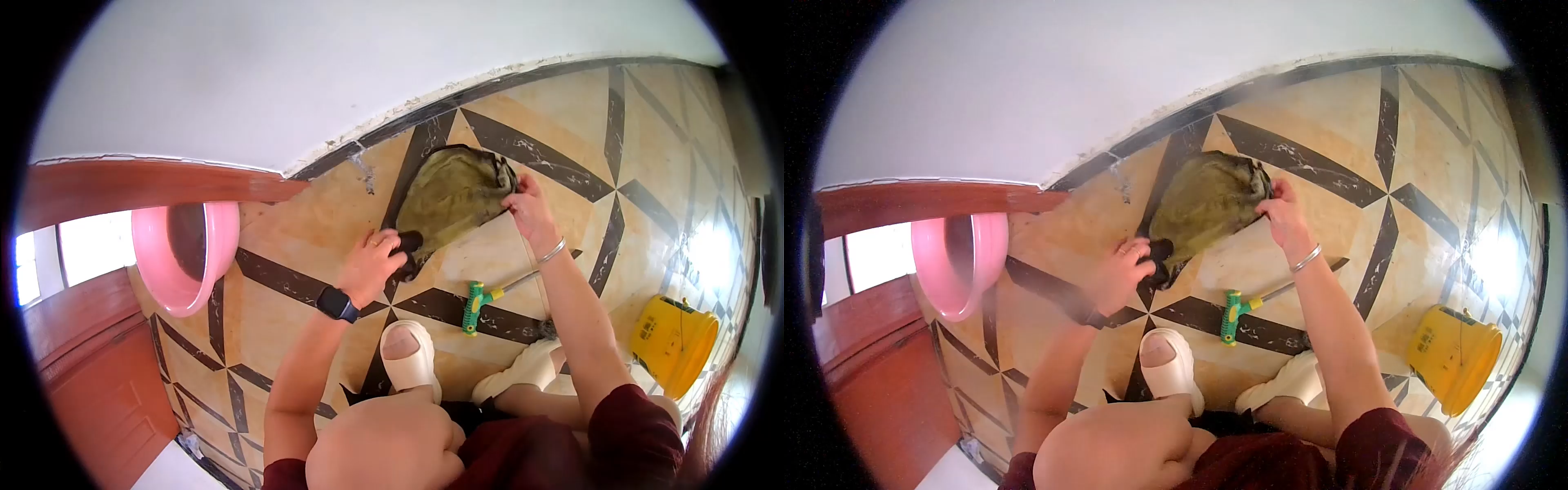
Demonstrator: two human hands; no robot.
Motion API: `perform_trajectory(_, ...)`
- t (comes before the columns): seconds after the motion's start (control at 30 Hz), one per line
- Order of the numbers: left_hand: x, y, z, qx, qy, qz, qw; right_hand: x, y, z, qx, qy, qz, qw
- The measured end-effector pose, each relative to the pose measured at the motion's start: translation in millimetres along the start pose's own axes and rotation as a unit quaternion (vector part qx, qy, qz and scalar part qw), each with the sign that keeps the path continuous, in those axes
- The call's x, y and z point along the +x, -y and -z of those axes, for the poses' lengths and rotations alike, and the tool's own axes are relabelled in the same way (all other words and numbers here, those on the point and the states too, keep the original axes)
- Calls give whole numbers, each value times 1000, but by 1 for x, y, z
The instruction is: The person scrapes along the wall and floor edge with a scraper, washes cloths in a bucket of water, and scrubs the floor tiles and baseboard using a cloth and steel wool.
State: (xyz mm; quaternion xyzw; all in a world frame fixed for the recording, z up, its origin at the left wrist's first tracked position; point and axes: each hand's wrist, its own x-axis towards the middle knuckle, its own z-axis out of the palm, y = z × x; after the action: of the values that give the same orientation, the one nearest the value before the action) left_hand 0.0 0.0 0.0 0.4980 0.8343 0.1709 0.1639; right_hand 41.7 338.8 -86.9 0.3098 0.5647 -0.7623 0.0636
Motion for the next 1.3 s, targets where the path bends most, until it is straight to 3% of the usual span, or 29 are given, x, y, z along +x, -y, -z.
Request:
perform_trajectory(0.07, -13, -6, -8, 47, 12, 7, 999, -20, 1, -7, -28, -110, -19, 993)
perform_trajectory(0.1, 1, -9, -27, -13, -54, 43, 998, -23, 4, 7, -185, -190, 57, 962)
perform_trajectory(0.17, 1, -20, -27, -93, -159, 135, 974, -34, 5, -6, -441, -297, 199, 823)
perform_trajectory(0.2, 7, -23, -33, -194, -175, 254, 931, -33, 12, -18, -481, -284, 234, 796)
perform_trajectory(0.3, 34, -40, -30, 26, -178, 259, 949, -23, 24, -59, -601, -210, 310, 707)
perform_trajectory(0.33, 35, -36, -39, 56, -160, 206, 964, -17, 25, -69, -643, -163, 316, 678)
perform_trajectory(0.4, 34, -35, -47, 84, -130, 228, 961, 2, 10, -69, -707, -79, 326, 623)
perform_trajectory(0.57, -3, -10, -52, 164, -61, 316, 933, -1, -3, -69, -703, -208, 229, 641)
perform_trajectory(0.6, -6, -4, -43, 146, -7, 331, 932, 2, -4, -76, -691, -235, 217, 648)
perform_trajectory(0.67, 2, 5, -44, 96, -95, 388, 912, 19, -6, -98, -664, -290, 190, 663)
perform_trajectory(0.73, 11, 25, -54, 26, -167, 419, 892, 46, 0, -133, -632, -291, 225, 683)
perform_trajectory(0.87, 20, 62, -54, 140, -197, 449, 860, 88, -2, -198, -544, -316, 236, 741)
perform_trajectory(0.97, 22, 91, -49, 110, -233, 468, 846, 76, -8, -215, -560, -279, 234, 744)
perform_trajectory(1.07, 24, 109, -58, 86, -279, 426, 856, 55, -26, -237, -585, -184, 271, 742)
perform_trajectory(1.17, 24, 109, -58, 46, -309, 391, 866, 28, -9, -260, -661, -26, 259, 704)
perform_trajectory(1.27, 27, 111, -56, 50, -309, 352, 882, 38, -35, -247, -530, -25, 357, 769)
perform_trajectory(1.3, 29, 111, -56, 60, -304, 339, 888, 38, -39, -240, -525, 11, 381, 761)
